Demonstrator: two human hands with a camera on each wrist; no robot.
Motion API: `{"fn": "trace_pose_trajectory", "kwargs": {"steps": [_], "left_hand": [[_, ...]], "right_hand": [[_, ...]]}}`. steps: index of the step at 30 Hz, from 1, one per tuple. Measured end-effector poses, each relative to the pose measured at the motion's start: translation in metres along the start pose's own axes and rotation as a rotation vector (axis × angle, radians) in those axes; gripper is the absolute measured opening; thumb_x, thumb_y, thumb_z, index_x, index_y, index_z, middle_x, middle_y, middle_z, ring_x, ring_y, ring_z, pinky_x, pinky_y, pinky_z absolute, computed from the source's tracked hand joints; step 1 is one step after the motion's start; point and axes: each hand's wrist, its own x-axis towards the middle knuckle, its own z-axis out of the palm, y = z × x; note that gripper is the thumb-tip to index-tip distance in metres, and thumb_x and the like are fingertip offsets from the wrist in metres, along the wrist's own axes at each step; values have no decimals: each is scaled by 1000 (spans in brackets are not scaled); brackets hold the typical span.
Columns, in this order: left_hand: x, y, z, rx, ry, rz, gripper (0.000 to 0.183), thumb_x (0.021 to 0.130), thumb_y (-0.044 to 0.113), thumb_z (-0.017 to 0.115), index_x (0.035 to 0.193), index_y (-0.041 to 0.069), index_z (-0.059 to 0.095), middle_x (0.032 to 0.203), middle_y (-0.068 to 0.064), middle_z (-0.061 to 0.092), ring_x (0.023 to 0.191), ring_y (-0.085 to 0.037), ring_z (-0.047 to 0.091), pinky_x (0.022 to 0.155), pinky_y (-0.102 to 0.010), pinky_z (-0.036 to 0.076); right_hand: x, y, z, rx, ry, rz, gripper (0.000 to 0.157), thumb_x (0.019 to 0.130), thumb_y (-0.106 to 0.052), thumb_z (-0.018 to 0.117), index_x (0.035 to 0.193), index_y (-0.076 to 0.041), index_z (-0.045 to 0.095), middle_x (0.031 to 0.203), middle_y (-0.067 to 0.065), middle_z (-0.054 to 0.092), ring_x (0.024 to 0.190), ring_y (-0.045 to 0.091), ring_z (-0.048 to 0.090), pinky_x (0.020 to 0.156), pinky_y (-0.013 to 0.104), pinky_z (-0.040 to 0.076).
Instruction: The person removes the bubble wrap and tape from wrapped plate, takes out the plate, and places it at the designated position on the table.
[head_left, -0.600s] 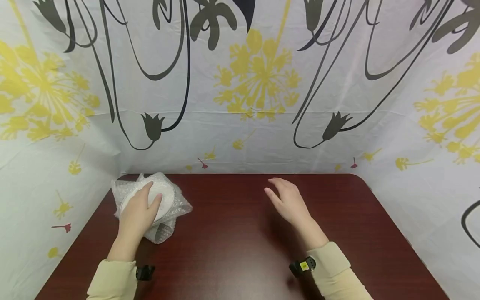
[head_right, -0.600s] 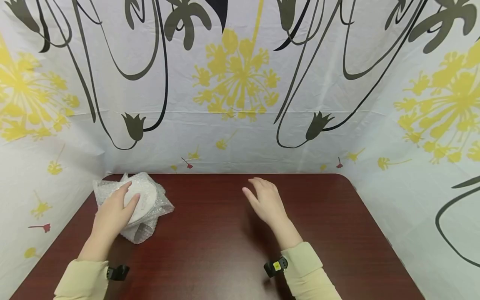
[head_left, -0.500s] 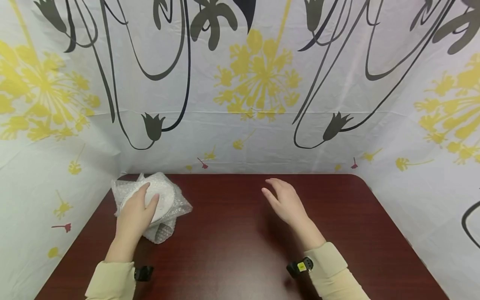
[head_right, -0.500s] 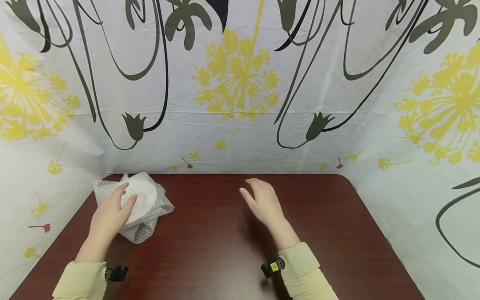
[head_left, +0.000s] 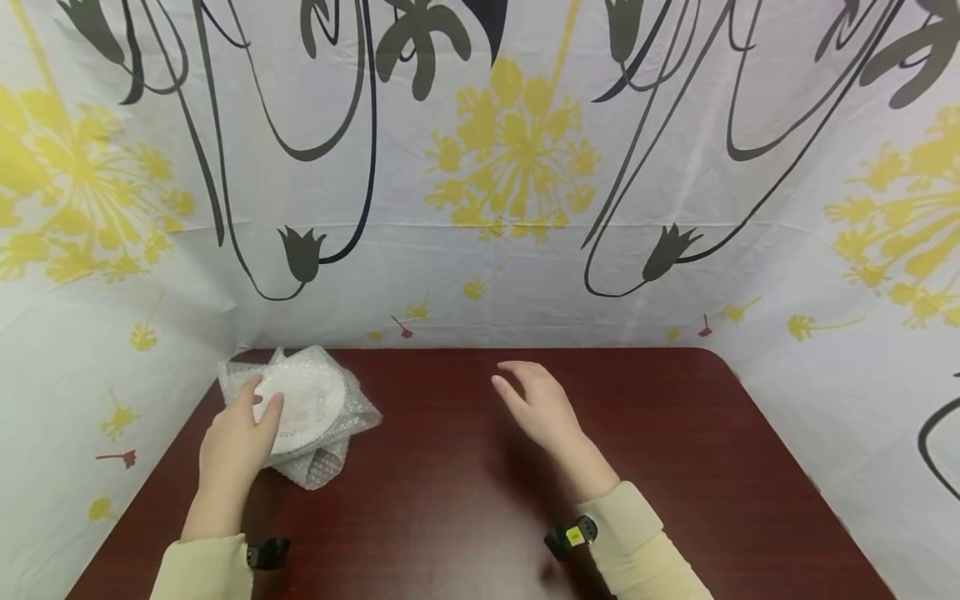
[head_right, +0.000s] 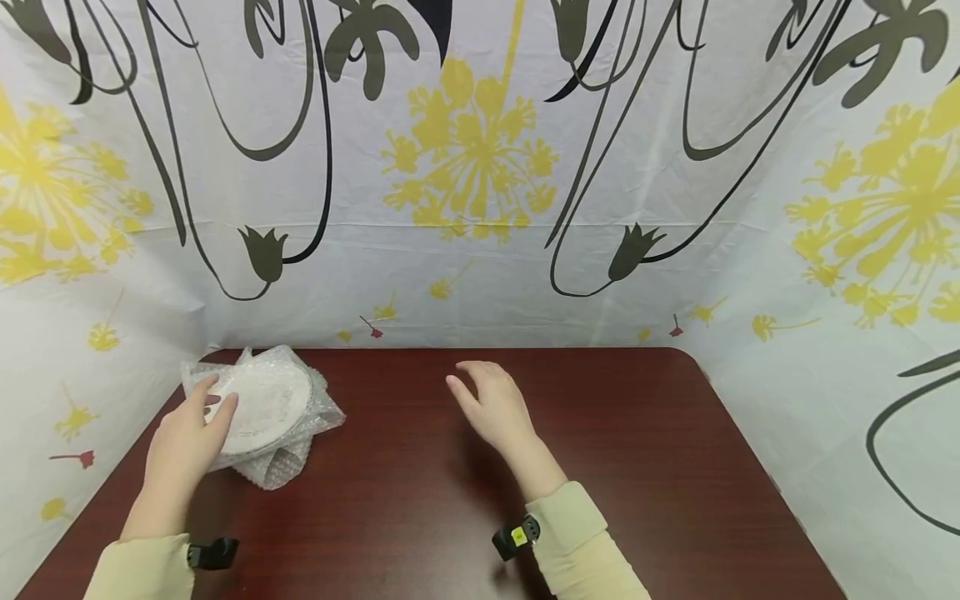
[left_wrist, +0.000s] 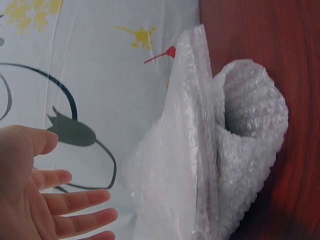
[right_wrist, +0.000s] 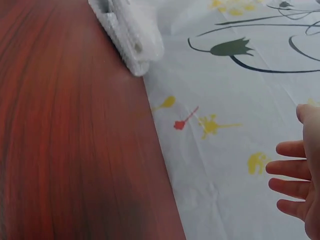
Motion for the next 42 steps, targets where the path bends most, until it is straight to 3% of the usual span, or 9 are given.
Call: {"fn": "trace_pose_trajectory", "kwargs": {"steps": [11,23,34,42], "left_hand": [[-5,-19,-9,-72,20,-103,67,101,40,37,148,-5,22,127,-35,49,105,-55,50,81,-65,39],[0,-31,-16,-86,-62,-217,77,101,45,32,149,-7,2,134,-39,39,112,-60,40,87,-68,34],[4,-43,-12,-120,-111,-288,80,100,47,29,149,-6,-4,136,-41,34,116,-60,37,92,-67,32],[6,-51,-5,-206,-75,-342,78,100,46,31,150,-3,-2,138,-38,34,121,-57,34,96,-66,29]], "right_hand": [[4,-16,22,49,-4,-23,38,97,-40,53,118,-11,66,118,3,63,118,20,52,97,41,43],[14,-31,37,136,-91,-18,38,98,-39,53,121,-11,65,122,2,61,120,19,51,99,40,42],[25,-49,59,279,-183,32,45,98,-40,53,133,-12,57,132,4,56,125,20,48,103,40,39],[30,-60,77,387,-195,85,45,97,-37,54,134,-11,55,132,6,56,118,23,53,97,39,44]]}}
